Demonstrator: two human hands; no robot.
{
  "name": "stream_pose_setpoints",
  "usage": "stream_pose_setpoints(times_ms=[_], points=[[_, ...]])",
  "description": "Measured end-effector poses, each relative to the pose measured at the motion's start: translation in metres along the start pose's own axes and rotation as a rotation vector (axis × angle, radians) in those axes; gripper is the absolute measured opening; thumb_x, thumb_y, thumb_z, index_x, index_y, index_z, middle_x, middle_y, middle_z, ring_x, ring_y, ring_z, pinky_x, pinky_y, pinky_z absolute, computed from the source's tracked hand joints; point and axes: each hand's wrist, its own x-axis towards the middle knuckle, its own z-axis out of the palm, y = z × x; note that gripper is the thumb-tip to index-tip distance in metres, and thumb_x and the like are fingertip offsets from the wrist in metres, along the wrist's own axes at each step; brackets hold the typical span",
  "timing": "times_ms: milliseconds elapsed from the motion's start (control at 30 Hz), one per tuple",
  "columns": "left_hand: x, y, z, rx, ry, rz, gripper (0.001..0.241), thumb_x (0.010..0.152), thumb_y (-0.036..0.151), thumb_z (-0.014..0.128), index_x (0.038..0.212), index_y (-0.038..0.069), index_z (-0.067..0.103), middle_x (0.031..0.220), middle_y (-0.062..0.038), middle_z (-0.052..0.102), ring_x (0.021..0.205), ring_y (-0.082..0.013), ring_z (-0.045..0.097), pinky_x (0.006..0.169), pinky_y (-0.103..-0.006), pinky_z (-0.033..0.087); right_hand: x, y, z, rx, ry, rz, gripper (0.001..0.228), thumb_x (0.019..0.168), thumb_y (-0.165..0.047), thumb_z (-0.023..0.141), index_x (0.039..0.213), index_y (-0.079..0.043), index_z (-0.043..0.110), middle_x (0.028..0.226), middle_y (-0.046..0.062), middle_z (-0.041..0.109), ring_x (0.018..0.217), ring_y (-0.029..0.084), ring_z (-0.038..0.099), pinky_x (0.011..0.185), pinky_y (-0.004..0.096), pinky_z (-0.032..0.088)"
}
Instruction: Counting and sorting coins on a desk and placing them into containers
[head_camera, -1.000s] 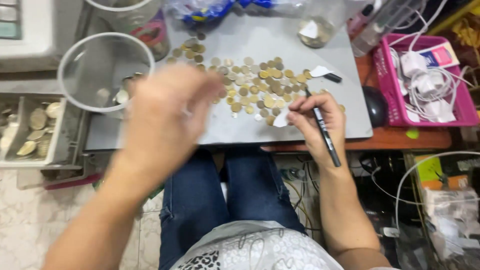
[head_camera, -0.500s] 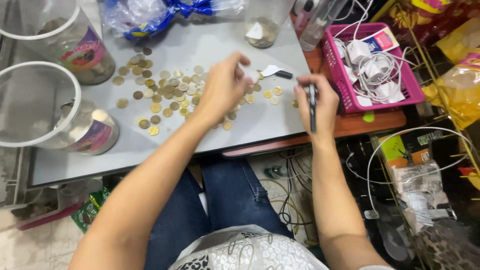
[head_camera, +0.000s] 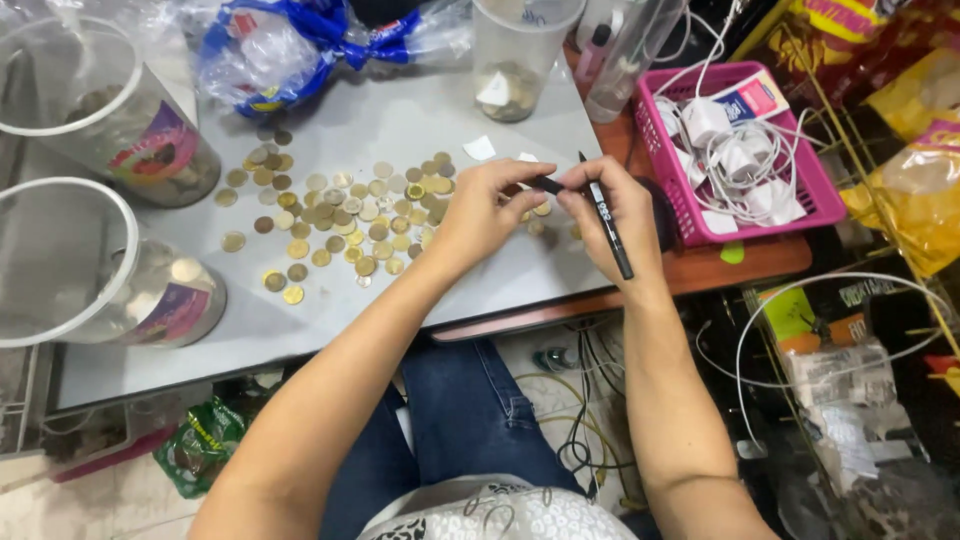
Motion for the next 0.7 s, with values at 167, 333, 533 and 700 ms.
stream_pose_setpoints(times_ms=[167,333,533,700], points=[[-0.006,0.012,0.0,-0.292,0.048,-0.038,0.024,0.089,0.013,0.081,0.112,0.012,0.076,0.087,-0.009,0.075,0.068,-0.0141,0.073,0.052,-0.023,0.06,0.004,0.004,0.009,0.229,0.007,-0.019,0.014,0.093,0.002,0.073,0.105,-0.002,0.069,0.094,0.011,0.071,0.091,0.014,0.065,0.081,0.031,0.057],[-0.017,0.013,-0.004,-0.558,0.081,-0.161,0.024,0.09,0.014,0.081,0.113,0.008,0.073,0.085,-0.011,0.073,0.063,-0.0131,0.071,0.045,-0.0203,0.058,-0.002,-0.01,0.017,0.229,0.054,-0.031,0.015,0.097,-0.011,0.073,0.11,-0.003,0.074,0.087,0.014,0.07,0.076,0.016,0.066,0.072,0.031,0.06],[-0.018,0.014,-0.011,-0.968,0.09,-0.412,0.02,0.098,0.015,0.07,0.111,0.001,0.065,0.085,-0.015,0.073,0.065,-0.0148,0.072,0.05,-0.0192,0.058,-0.003,0.002,0.024,0.588,0.226,0.123,0.033,0.1,-0.036,0.054,0.109,-0.004,0.058,0.057,0.007,0.049,0.05,0.013,0.053,0.048,0.022,0.042],[-0.021,0.015,-0.004,-1.027,0.052,-0.411,0.021,0.097,0.017,0.072,0.113,0.004,0.067,0.085,-0.015,0.074,0.063,-0.0135,0.071,0.048,-0.0182,0.057,-0.003,-0.003,0.033,0.498,0.201,0.061,0.032,0.104,-0.032,0.055,0.088,-0.004,0.058,0.049,0.009,0.049,0.043,0.012,0.049,0.046,0.019,0.031]])
